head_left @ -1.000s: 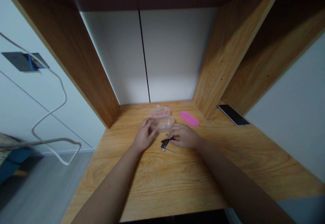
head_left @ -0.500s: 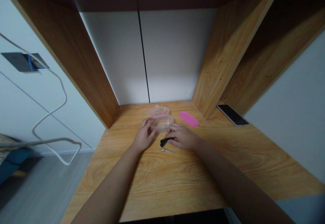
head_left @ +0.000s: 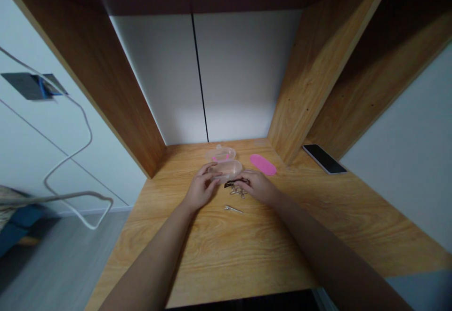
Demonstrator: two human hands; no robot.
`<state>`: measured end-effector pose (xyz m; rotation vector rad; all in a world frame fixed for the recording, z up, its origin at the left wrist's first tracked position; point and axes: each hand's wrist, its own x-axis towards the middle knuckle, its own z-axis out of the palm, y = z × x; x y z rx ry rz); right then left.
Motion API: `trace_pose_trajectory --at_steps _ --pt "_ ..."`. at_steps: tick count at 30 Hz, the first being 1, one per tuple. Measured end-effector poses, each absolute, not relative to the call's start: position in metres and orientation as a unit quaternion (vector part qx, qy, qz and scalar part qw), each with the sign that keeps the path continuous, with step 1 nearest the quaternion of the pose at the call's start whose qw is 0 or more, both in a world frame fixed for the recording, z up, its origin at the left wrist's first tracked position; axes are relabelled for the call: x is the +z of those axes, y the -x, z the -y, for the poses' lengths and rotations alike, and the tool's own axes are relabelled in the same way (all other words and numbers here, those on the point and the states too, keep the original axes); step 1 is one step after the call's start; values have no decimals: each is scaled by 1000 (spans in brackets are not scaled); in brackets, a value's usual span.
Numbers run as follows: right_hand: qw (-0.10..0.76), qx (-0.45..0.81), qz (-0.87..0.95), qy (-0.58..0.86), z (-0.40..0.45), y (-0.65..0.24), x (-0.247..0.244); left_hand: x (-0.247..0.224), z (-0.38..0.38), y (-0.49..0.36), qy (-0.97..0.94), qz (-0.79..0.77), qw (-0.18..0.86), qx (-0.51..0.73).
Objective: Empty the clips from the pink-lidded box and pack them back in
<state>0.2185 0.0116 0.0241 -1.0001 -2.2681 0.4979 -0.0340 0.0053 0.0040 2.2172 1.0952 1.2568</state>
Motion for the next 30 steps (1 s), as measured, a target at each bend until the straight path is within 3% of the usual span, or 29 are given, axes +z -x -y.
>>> trace_pose_trajectory --at_steps 5,13,30 --pt "340 261 780 456 -15 -213 14 8 -3 32 -783 -374 211 449" --pt "383 345 721 463 -14 -203 11 12 -1 31 -779 -370 216 457" --pt "340 278 798 412 -7 -201 24 4 -4 28 -771 -388 205 462"
